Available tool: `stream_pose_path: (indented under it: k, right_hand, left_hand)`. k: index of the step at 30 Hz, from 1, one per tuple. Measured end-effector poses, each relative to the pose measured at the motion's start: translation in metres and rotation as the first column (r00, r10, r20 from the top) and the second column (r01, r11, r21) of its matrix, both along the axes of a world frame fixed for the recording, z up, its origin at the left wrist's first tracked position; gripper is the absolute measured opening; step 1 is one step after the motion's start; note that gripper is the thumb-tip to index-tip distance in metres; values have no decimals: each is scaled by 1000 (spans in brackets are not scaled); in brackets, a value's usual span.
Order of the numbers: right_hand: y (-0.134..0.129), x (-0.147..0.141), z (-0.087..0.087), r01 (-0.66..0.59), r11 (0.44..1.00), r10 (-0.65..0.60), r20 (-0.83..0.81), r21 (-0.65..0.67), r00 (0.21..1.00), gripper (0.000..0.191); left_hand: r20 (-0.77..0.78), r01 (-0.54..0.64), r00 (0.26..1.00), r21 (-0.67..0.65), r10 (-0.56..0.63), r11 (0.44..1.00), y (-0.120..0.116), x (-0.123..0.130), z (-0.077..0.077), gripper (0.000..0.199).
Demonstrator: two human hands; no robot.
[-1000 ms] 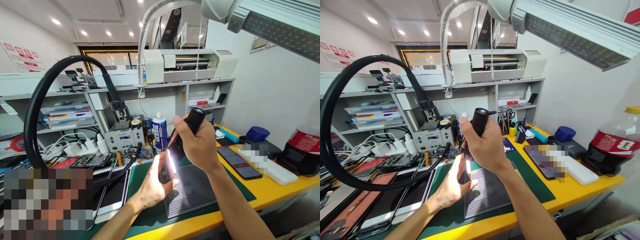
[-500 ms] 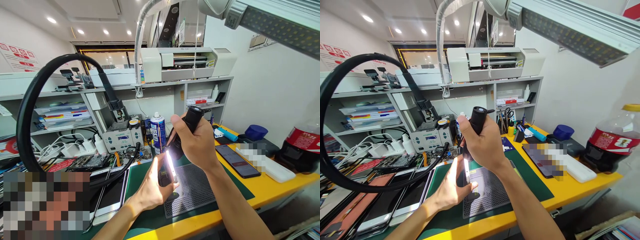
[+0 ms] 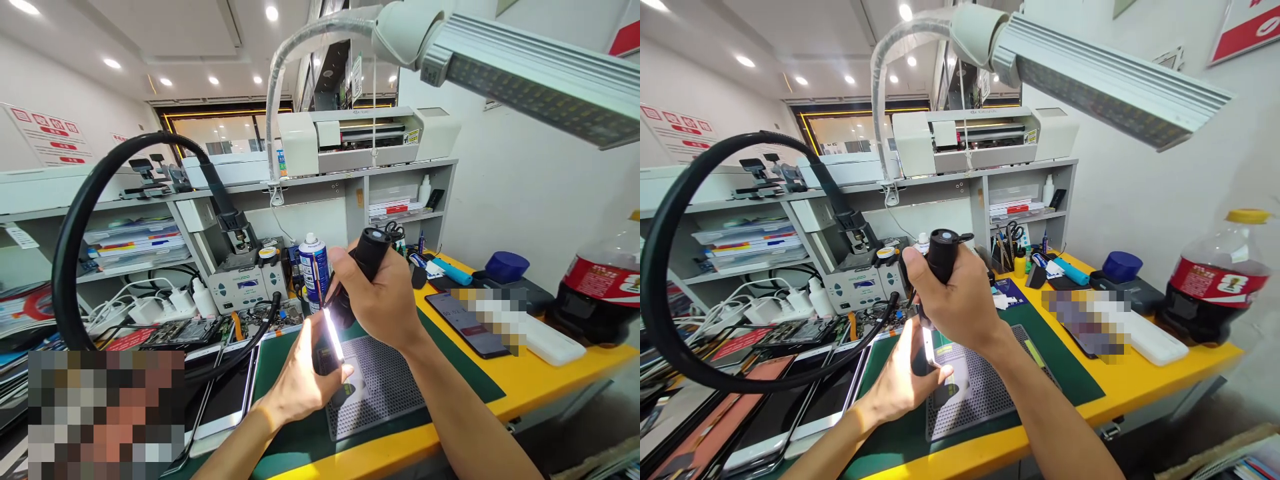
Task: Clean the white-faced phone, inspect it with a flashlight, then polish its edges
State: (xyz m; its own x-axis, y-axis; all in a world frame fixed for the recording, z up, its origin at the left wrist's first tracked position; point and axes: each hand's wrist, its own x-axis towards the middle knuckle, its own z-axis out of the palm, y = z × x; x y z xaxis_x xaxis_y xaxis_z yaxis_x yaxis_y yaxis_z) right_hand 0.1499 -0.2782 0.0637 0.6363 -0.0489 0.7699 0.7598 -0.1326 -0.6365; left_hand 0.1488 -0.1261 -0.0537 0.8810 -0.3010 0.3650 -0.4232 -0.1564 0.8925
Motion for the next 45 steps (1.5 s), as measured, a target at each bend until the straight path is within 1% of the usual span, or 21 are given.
stream_pose_path:
  k: [2, 7, 12, 16, 21, 26, 29, 34, 36, 37, 38, 40, 41, 42, 45]
  right_hand:
    - [-1, 1, 0, 28, 999, -28, 17, -24, 999, 39]
    - [-8, 7, 1, 122, 992, -121, 11, -19, 993, 40]
    - [-11, 13, 2, 116, 993, -116, -33, 6, 993, 39]
    - [-10, 16, 1, 118, 993, -118, -30, 9, 993, 37]
    - [-10, 19, -1, 108, 994, -109, -76, -11, 991, 37]
    - [-13, 24, -1, 180, 980, -186, -71, -86, 980, 38]
    - [-15, 28, -2, 183, 976, -194, -84, -117, 977, 39]
    - [-17, 33, -4, 182, 972, -200, -110, -151, 974, 39]
    - [-16, 35, -5, 182, 971, -201, -118, -157, 972, 39]
    - [-16, 36, -6, 179, 971, -199, -123, -157, 972, 40]
    - [-15, 37, -7, 177, 971, -198, -127, -158, 972, 41]
    - [-13, 39, -8, 190, 967, -212, -118, -168, 970, 41]
    - [-12, 40, -8, 202, 963, -223, -107, -177, 969, 42]
    - [-11, 41, -9, 211, 959, -231, -94, -187, 968, 42]
    - [-7, 44, -11, 211, 954, -233, -84, -215, 969, 42]
  left_hand:
    - [16, -25, 1000, 19, 25, 1000, 2, 2, -2, 71]
    - [151, -123, 984, 189, 95, 974, 7, 6, -3, 79]
    - [148, -141, 983, 257, 106, 956, 8, 6, 2, 79]
    - [181, -195, 973, 307, 144, 931, 8, 8, 0, 78]
    - [279, -226, 952, 369, 124, 902, 9, 7, 0, 75]
    - [284, -199, 955, 395, 87, 897, 10, 8, 3, 70]
    - [275, -197, 957, 404, 87, 893, 11, 9, 2, 72]
    - [146, -183, 981, 443, 131, 877, 13, 7, 4, 77]
    - [47, -164, 986, 433, 160, 886, 12, 6, 8, 75]
    - [-52, -134, 984, 392, 168, 910, 12, 6, 10, 73]
    - [-176, -98, 971, 320, 160, 943, 12, 6, 12, 70]
    - [-413, -44, 907, 112, 86, 993, 12, 7, 16, 66]
    - [-497, -35, 867, 11, 36, 999, 12, 8, 16, 65]
    - [-549, -36, 836, -62, -4, 997, 12, 9, 16, 62]
    - [-649, -53, 759, -151, -59, 987, 11, 11, 13, 50]
